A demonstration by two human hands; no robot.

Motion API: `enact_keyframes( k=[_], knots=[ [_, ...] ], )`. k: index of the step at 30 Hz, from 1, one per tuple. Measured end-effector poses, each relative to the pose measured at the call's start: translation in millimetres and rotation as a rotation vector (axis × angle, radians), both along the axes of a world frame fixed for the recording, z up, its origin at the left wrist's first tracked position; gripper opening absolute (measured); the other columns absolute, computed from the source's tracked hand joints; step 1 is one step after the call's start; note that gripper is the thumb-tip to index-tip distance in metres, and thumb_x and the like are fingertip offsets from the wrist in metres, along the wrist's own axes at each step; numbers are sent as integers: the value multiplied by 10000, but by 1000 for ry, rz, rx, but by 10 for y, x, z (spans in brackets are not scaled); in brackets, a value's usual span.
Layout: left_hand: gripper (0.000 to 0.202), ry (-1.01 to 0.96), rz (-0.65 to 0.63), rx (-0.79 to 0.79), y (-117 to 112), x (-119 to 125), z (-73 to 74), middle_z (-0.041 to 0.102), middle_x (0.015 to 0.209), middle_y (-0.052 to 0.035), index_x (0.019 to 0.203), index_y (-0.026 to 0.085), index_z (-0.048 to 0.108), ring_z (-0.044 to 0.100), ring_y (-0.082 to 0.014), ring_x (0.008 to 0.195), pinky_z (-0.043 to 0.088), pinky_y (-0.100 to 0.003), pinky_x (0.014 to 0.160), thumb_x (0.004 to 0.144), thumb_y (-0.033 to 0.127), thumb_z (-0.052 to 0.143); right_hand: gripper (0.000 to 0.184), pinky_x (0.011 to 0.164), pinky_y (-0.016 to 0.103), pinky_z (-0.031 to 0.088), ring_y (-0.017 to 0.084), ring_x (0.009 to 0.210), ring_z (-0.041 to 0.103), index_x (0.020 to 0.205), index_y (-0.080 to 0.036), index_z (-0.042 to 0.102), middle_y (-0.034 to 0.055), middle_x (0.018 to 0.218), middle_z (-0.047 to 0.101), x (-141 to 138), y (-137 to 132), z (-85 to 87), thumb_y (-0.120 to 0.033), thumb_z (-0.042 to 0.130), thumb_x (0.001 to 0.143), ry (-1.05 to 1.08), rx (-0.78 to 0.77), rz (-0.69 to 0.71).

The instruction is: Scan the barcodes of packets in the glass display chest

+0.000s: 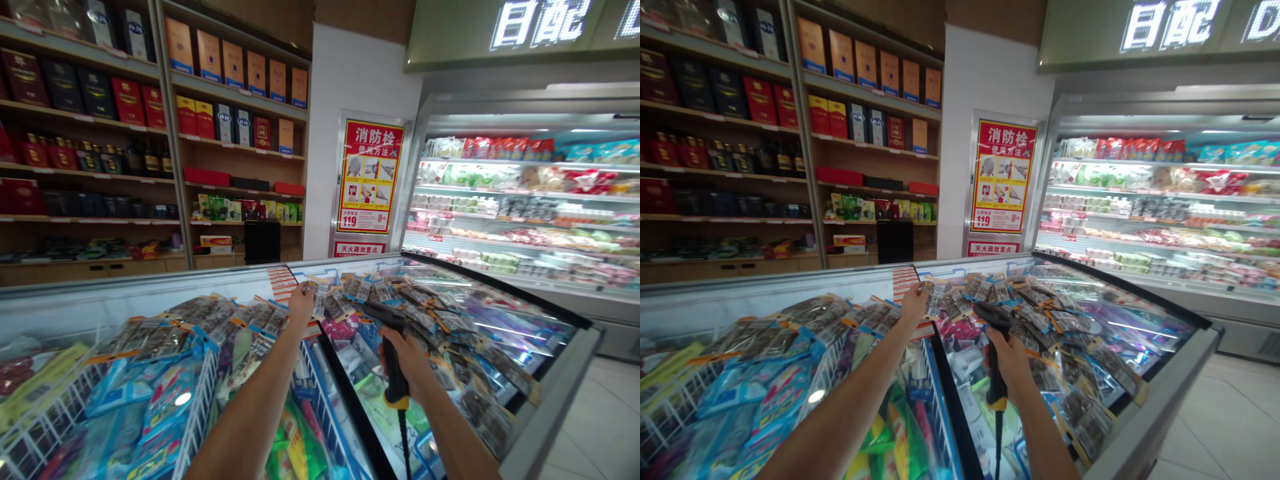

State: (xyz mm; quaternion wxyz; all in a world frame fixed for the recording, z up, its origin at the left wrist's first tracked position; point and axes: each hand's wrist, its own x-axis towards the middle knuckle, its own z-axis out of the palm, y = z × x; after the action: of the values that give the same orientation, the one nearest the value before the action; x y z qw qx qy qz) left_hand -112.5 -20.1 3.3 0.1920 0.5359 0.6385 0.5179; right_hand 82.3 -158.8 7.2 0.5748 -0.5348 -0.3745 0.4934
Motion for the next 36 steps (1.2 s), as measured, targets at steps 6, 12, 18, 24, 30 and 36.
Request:
enact_keyframes(
  k=[6,12,18,24,30,36],
  knots=[
    [442,373,114,-190,-271,-359,85,663,1071,-103,1275,245,474,609,-262,981,455,-365,775,839,273,406,227,319,221,379,114,348,482,621,-183,526,-26,443,556,95,55,14,-371,635,688,31,20,-111],
    [423,623,143,-170,-466,-694,63,634,1106,-91,1269,266,482,599,-239,991,456,-332,761,863,258,361,216,323,240,381,131,349,485,590,-198,524,-14,430,564,133,57,19,-356,619,701,76,28,-162],
    [365,774,166,-199,-544,-897,21,614,1046,-93,1112,241,604,590,-222,956,467,-304,741,876,240,324,211,319,240,378,130,343,472,603,-202,515,-15,428,560,123,42,14,-357,621,699,75,35,-170],
    [384,787,192,-108,-510,-973,-12,583,1112,-91,1099,209,616,543,-208,1043,451,-289,839,840,143,341,187,320,239,378,128,341,473,644,-199,531,-20,432,567,139,39,24,-356,613,703,86,35,-177],
    [351,749,90,-40,-501,-425,194,587,1166,-79,1125,202,584,530,-197,1083,415,-292,894,836,187,384,191,324,234,378,129,340,488,668,-194,532,-21,434,564,170,39,48,-365,609,703,86,34,-154],
    [349,728,-67,-224,-279,347,109,654,1016,-177,1033,124,605,565,-311,1039,391,-439,867,814,351,456,245,323,217,373,108,342,478,626,-175,532,-23,439,557,187,48,5,-393,632,675,47,43,-152]
  ],
)
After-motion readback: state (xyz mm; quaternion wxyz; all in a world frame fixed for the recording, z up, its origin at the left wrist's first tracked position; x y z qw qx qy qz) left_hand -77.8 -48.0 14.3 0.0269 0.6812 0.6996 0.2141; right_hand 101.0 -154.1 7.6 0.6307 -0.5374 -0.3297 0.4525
